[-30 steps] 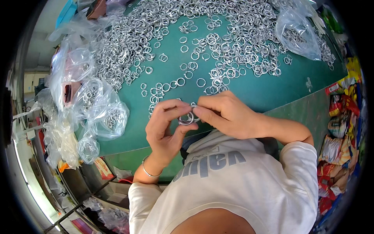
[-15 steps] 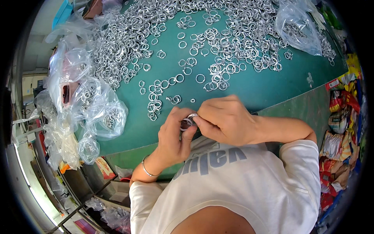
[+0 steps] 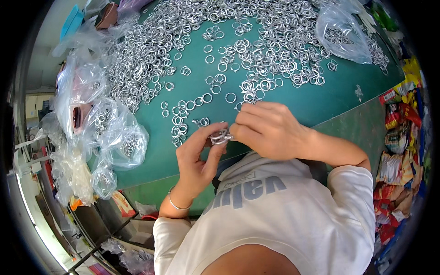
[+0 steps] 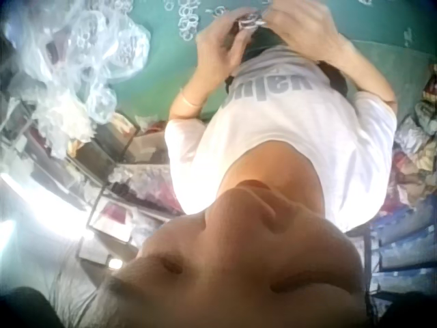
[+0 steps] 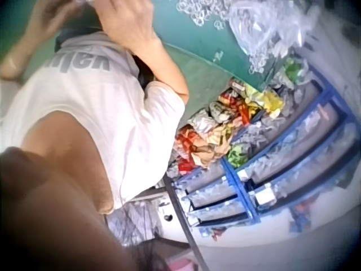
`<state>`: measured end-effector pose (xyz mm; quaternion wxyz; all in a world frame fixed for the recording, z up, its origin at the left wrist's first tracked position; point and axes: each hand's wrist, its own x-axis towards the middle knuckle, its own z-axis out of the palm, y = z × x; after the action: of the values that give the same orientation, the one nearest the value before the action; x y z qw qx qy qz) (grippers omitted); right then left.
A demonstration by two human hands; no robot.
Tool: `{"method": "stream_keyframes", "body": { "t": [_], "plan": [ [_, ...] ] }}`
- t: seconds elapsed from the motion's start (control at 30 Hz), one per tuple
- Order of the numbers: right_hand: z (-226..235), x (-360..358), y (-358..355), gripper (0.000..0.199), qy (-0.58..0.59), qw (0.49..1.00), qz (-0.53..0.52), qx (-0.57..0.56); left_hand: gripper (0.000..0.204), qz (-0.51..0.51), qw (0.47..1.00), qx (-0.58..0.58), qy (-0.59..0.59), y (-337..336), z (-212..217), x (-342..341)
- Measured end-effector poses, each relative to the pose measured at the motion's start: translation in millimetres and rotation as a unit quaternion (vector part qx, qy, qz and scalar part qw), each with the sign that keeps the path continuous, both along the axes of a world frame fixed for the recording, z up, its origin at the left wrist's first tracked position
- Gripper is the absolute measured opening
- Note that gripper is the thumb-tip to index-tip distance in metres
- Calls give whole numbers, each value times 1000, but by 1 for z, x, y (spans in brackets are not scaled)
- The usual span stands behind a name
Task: The person sorts silver-colored metal rings from a large pile on a table, picking them up by hand and placing them into clear plastic bags.
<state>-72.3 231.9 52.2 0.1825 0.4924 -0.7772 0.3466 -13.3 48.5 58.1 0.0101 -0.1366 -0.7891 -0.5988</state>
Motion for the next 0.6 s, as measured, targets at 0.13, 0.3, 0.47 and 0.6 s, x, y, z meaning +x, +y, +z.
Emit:
{"method": "stream_keyframes", "body": {
  "t": [0.13, 0.3, 0.47, 0.6],
  "plan": [
    [3, 0, 7, 13, 34, 998, 49, -6, 29, -39, 999, -27, 17, -3, 10, 1],
    [1, 6, 13, 11, 1, 998, 63, -22, 29, -45, 998, -10, -45, -2, 11, 5],
    [-4, 13, 17, 10, -51, 996, 74, -17, 23, -48, 998, -40, -30, -4, 6, 5],
    [-8, 6, 25, 7, -75, 997, 35, -13, 28, -37, 997, 13, -73, 4, -6, -2]
  ]
}}
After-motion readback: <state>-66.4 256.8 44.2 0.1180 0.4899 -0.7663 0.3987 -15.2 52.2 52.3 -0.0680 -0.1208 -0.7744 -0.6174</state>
